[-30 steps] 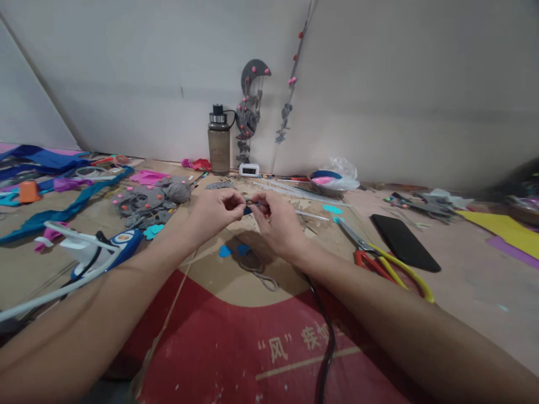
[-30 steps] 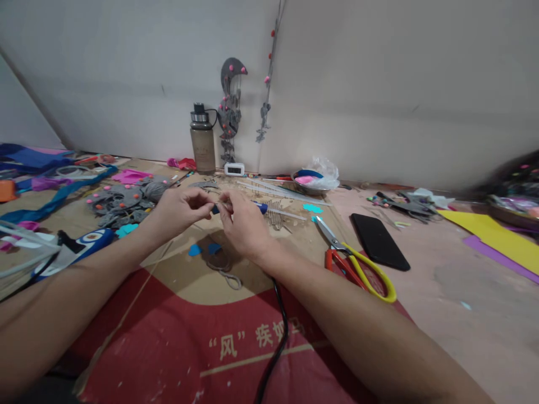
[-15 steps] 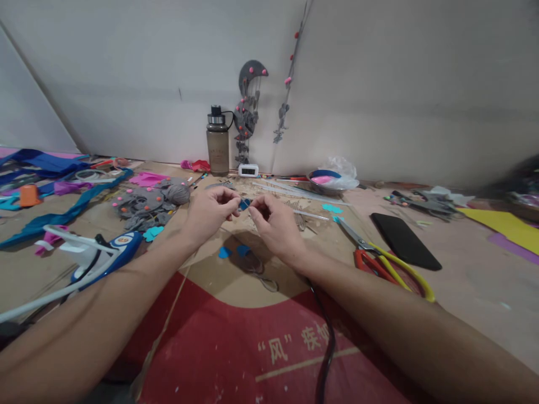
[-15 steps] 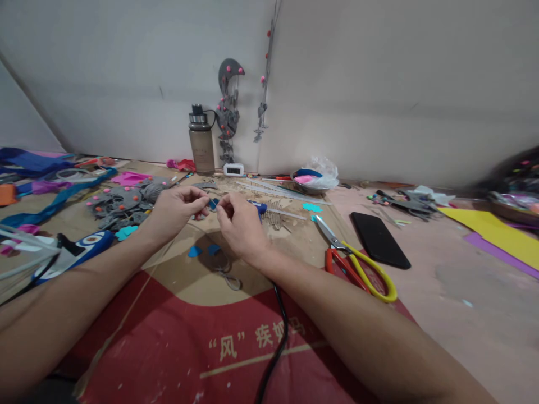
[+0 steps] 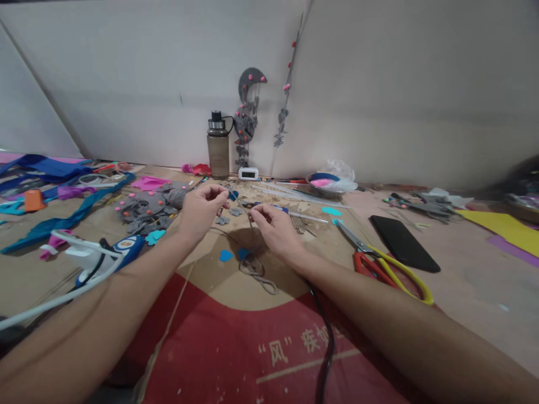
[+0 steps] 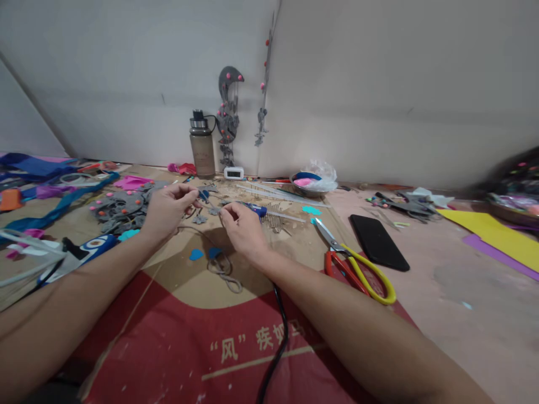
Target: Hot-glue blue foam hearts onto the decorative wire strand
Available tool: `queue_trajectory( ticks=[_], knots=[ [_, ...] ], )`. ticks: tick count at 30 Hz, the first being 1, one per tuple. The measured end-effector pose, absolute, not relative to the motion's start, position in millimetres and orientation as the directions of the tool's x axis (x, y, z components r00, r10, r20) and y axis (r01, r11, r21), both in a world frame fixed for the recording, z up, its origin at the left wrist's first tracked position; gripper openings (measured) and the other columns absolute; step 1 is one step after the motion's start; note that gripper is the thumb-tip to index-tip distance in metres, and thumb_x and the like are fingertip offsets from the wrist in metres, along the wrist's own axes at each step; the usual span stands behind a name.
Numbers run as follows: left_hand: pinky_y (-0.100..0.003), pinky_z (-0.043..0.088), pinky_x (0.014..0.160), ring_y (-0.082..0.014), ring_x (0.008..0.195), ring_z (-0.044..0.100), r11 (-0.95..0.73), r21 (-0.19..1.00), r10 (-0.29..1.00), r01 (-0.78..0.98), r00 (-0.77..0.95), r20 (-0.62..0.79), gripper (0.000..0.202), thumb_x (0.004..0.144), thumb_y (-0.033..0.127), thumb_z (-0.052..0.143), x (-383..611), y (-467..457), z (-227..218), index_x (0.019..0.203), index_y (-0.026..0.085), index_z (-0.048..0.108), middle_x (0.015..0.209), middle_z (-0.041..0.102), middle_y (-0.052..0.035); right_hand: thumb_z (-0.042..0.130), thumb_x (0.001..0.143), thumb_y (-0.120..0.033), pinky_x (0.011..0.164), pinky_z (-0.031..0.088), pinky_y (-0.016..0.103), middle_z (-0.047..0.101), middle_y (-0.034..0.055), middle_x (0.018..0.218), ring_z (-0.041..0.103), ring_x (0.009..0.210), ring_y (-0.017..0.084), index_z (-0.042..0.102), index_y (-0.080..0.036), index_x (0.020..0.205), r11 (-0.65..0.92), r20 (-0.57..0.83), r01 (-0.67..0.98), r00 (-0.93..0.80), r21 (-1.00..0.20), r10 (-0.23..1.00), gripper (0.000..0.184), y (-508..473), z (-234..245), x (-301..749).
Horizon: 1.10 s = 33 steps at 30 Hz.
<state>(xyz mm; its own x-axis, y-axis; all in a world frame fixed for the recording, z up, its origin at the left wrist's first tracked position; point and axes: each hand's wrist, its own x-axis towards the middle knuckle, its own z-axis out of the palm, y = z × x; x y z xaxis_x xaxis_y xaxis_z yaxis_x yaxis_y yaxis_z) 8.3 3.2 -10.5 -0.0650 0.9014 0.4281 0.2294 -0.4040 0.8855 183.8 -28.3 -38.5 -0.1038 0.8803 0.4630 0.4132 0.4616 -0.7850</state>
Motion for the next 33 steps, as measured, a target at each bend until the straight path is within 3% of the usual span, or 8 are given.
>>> queue_trajectory(
  ticks=[5, 9, 12, 15, 18, 22, 29, 33],
  knots=[
    [-0.019, 0.032, 0.044, -0.0067, 0.048, 0.042, -0.453, 0.862, 0.861, 0.227, -0.138, 0.489, 0.019, 0.073, 0.035, 0.064, -1, 10, -10, 0.074, 0.016, 0.064, 0.058, 0.053, 0.0032, 0.043, 0.09, -0.036, 0.065, 0.039, 0.028, 0.063, 0.0036, 0.078, 0.055, 0.07, 0.016, 0.056, -0.02, 0.085, 0.443, 0.548, 0.644, -0.044, -0.624, 0.835, 0.022, -16, -29, 204],
    [-0.019, 0.029, 0.044, -0.0063, 0.049, 0.039, -0.433, 0.878, 0.864, 0.206, -0.183, 0.469, 0.019, 0.072, 0.035, 0.064, -5, 13, -11, 0.076, 0.015, 0.064, 0.057, 0.049, 0.0045, 0.047, 0.088, -0.042, 0.061, 0.036, 0.032, 0.066, 0.0123, 0.079, 0.059, 0.07, 0.023, 0.058, -0.017, 0.085, 0.188, 0.37, 0.932, -0.064, -0.309, 0.927, 0.027, -13, -25, 217],
    [-0.019, 0.026, 0.043, -0.0059, 0.048, 0.036, -0.407, 0.898, 0.879, 0.165, -0.194, 0.435, 0.02, 0.072, 0.035, 0.065, -6, 14, -11, 0.076, 0.015, 0.064, 0.057, 0.047, 0.0053, 0.051, 0.085, -0.05, 0.062, 0.038, 0.034, 0.067, 0.0211, 0.091, 0.064, 0.08, 0.029, 0.058, -0.012, 0.097, 0.082, 0.227, 0.978, -0.037, -0.191, 0.973, 0.041, -16, -26, 220],
    [-0.018, 0.025, 0.043, -0.0055, 0.047, 0.035, -0.382, 0.919, 0.894, 0.103, -0.212, 0.395, 0.022, 0.069, 0.036, 0.067, -6, 15, -11, 0.075, 0.015, 0.064, 0.056, 0.046, 0.0054, 0.055, 0.084, -0.04, 0.064, 0.04, 0.032, 0.067, 0.0213, 0.097, 0.065, 0.086, 0.029, 0.053, -0.008, 0.108, 0.076, 0.14, 0.971, -0.045, -0.226, 0.989, 0.04, -15, -30, 221],
    [-0.018, 0.021, 0.041, -0.0049, 0.045, 0.032, -0.329, 0.944, 0.92, -0.004, -0.23, 0.319, 0.026, 0.065, 0.037, 0.07, -5, 15, -11, 0.072, 0.013, 0.063, 0.053, 0.044, 0.0058, 0.054, 0.081, -0.025, 0.063, 0.04, 0.028, 0.068, 0.0187, 0.095, 0.065, 0.084, 0.025, 0.052, -0.007, 0.109, 0.025, 0.108, 0.931, 0.015, -0.365, 0.994, 0.033, -6, -39, 224],
    [-0.017, 0.018, 0.04, -0.0039, 0.043, 0.031, -0.252, 0.959, 0.949, -0.126, -0.224, 0.22, 0.03, 0.058, 0.036, 0.074, -3, 14, -10, 0.071, 0.013, 0.061, 0.05, 0.042, 0.007, 0.059, 0.075, -0.026, 0.055, 0.036, 0.025, 0.068, 0.0149, 0.087, 0.063, 0.074, 0.022, 0.057, -0.008, 0.101, -0.056, 0.051, 0.829, 0.101, -0.556, 0.994, 0.032, 8, -49, 231],
    [-0.017, 0.016, 0.039, -0.0029, 0.038, 0.029, -0.184, 0.967, 0.966, -0.174, -0.215, 0.145, 0.033, 0.054, 0.036, 0.076, -5, 15, -10, 0.068, 0.013, 0.057, 0.044, 0.039, 0.0092, 0.06, 0.071, -0.027, 0.05, 0.035, 0.023, 0.064, 0.0044, 0.067, 0.058, 0.058, 0.016, 0.064, -0.015, 0.076, -0.079, -0.016, 0.734, 0.093, -0.674, 0.996, 0.014, 14, -43, 234],
    [-0.016, 0.015, 0.039, -0.0028, 0.038, 0.03, -0.177, 0.969, 0.966, -0.172, -0.217, 0.138, 0.036, 0.053, 0.038, 0.077, -8, 18, -13, 0.069, 0.013, 0.057, 0.044, 0.04, 0.009, 0.056, 0.073, -0.026, 0.054, 0.04, 0.025, 0.065, 0.0059, 0.074, 0.059, 0.063, 0.017, 0.063, -0.014, 0.086, -0.071, 0.037, 0.671, 0.144, -0.738, 0.989, 0.019, 14, -40, 231]
  ],
)
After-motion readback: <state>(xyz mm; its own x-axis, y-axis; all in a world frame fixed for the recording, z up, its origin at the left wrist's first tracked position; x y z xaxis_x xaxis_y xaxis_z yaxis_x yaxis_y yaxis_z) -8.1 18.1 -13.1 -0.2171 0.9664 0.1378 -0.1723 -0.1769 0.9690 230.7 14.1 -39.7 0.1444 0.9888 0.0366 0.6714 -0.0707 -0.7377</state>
